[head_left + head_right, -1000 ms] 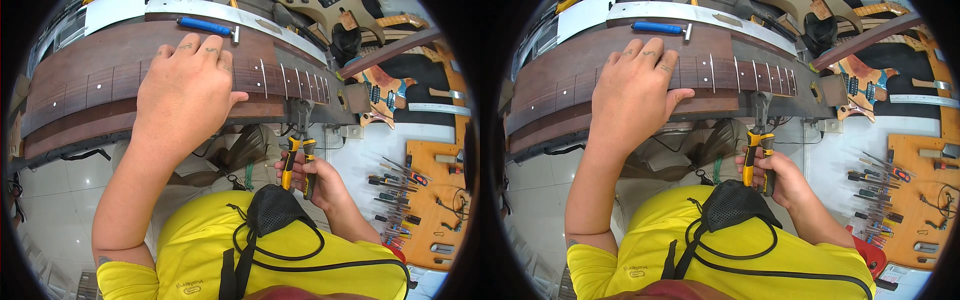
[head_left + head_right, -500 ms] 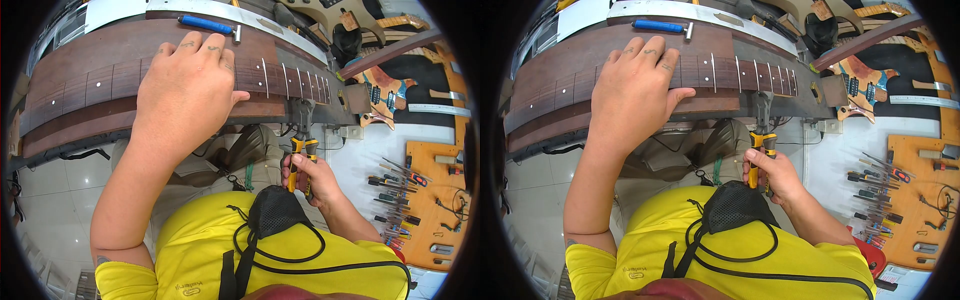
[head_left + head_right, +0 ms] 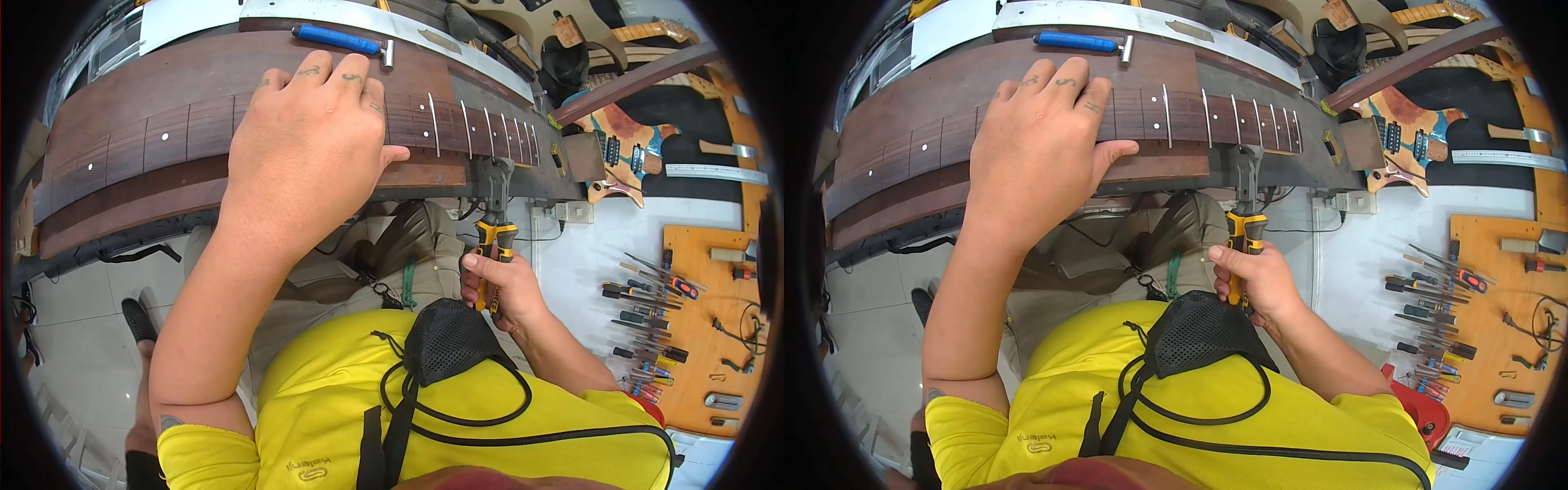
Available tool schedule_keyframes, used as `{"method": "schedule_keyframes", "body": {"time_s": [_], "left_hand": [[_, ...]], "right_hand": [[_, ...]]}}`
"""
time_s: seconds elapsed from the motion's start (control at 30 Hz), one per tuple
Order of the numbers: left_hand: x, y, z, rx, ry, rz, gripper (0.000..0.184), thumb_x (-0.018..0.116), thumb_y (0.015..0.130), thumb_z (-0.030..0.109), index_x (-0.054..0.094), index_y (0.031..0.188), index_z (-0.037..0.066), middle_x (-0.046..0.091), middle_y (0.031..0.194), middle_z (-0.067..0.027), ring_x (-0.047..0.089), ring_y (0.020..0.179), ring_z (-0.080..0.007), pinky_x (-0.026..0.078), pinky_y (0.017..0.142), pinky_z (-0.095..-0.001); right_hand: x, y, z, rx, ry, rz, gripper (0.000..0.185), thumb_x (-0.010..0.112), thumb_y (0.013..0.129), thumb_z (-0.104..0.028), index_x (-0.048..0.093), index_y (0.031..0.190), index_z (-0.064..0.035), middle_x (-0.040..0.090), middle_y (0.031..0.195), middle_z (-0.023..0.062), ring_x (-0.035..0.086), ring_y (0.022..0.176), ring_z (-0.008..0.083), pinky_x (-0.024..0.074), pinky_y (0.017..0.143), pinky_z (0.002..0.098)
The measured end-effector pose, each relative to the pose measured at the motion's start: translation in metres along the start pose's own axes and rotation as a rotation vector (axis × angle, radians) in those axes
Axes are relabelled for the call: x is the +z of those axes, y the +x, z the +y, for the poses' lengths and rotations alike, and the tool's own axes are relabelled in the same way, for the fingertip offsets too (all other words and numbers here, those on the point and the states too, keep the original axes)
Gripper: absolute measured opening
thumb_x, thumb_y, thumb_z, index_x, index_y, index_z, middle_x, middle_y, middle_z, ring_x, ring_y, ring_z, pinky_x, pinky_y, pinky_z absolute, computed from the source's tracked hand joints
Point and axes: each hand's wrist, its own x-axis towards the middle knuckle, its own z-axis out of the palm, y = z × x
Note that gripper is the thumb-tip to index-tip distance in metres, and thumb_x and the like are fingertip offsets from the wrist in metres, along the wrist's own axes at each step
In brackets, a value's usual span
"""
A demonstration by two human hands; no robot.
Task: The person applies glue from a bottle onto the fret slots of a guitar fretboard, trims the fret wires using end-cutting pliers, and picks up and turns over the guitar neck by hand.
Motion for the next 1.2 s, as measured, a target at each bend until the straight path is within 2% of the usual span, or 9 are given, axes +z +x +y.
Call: {"method": "schedule_keyframes", "body": {"time_s": [0.27,0.47,0.53,0.57,0.63,0.67,0.73,1.03,1.2], "left_hand": [[0.0,0.0,0.0,-0.005,-0.003,0.011,0.056,0.083,0.084,0.046,0.072,0.119,0.004,0.065,0.114,-0.0073,0.064,0.112,-0.0271,0.053,0.092,-0.0432],[-0.002,0.001,0.001,-0.005,-0.004,-0.01,0.055,0.083,0.084,0.045,0.072,0.119,0.004,0.066,0.113,-0.0083,0.064,0.112,-0.028,0.053,0.093,-0.0439],[-0.002,0.001,0.001,-0.006,0.002,-0.004,0.054,0.083,0.085,0.045,0.072,0.118,0.004,0.067,0.113,-0.0088,0.065,0.112,-0.028,0.054,0.093,-0.044],[-0.002,0.001,0.001,-0.002,0.002,-0.003,0.054,0.083,0.085,0.045,0.072,0.118,0.004,0.067,0.113,-0.0088,0.065,0.112,-0.028,0.054,0.093,-0.044],[-0.001,0.001,0.002,0.0,0.006,0.018,0.052,0.083,0.084,0.045,0.072,0.116,0.004,0.067,0.112,-0.0087,0.065,0.111,-0.0277,0.054,0.092,-0.0436],[-0.002,0.001,0.003,0.004,0.003,0.021,0.052,0.083,0.084,0.045,0.072,0.116,0.004,0.067,0.112,-0.0087,0.065,0.111,-0.0277,0.054,0.092,-0.0436],[-0.003,0.001,0.003,-0.001,0.005,0.009,0.051,0.084,0.084,0.044,0.072,0.115,0.005,0.067,0.112,-0.0083,0.065,0.111,-0.0276,0.054,0.092,-0.0429],[0.0,0.003,0.008,0.009,0.008,0.007,0.051,0.083,0.085,0.044,0.072,0.114,0.003,0.066,0.112,-0.0091,0.065,0.111,-0.0274,0.054,0.091,-0.0434],[0.002,0.007,0.02,0.017,-0.006,-0.022,0.052,0.082,0.086,0.044,0.072,0.114,0.002,0.066,0.113,-0.0097,0.065,0.111,-0.0279,0.054,0.091,-0.0438]], "right_hand": [[-0.005,0.0,0.002,0.041,0.063,0.009,0.025,0.081,0.091,-0.014,0.059,0.099,-0.0052,0.055,0.074,0.0041,0.057,0.06,0.018,0.0467,0.055,0.0339],[-0.017,-0.005,0.005,-0.019,-0.068,-0.06,0.019,0.07,0.089,-0.004,0.062,0.106,-0.0013,0.06,0.081,0.0077,0.063,0.07,0.0217,0.0524,0.067,0.0366],[-0.02,-0.01,0.001,0.0,-0.104,-0.087,0.043,0.056,0.083,0.003,0.062,0.126,0.0032,0.07,0.101,0.0148,0.072,0.086,0.0261,0.0567,0.079,0.0361],[-0.015,-0.014,-0.006,-0.001,-0.101,-0.086,0.043,0.056,0.083,0.003,0.062,0.126,0.0032,0.07,0.101,0.0148,0.072,0.086,0.0261,0.0567,0.079,0.0361],[-0.002,-0.024,-0.023,0.036,-0.013,-0.069,0.057,0.048,0.081,0.008,0.056,0.137,0.0092,0.07,0.127,0.0198,0.072,0.109,0.0246,0.0556,0.081,0.0329],[-0.002,-0.025,-0.024,0.033,-0.01,-0.064,0.057,0.048,0.081,0.008,0.056,0.137,0.0092,0.07,0.127,0.0198,0.072,0.109,0.0246,0.0556,0.081,0.0329],[0.0,-0.025,-0.028,0.021,-0.05,-0.086,0.064,0.049,0.08,0.008,0.052,0.145,0.0091,0.065,0.142,0.0226,0.07,0.121,0.0255,0.0554,0.082,0.0325],[0.0,-0.025,-0.028,0.008,-0.164,-0.108,0.066,0.052,0.08,0.008,0.053,0.146,0.0022,0.067,0.133,0.017,0.067,0.129,0.0296,0.0516,0.069,0.0321],[0.002,-0.031,-0.031,-0.029,-0.093,-0.068,0.062,0.048,0.083,0.01,0.05,0.144,0.0006,0.063,0.142,0.0197,0.067,0.13,0.0336,0.0567,0.074,0.0343]]}}
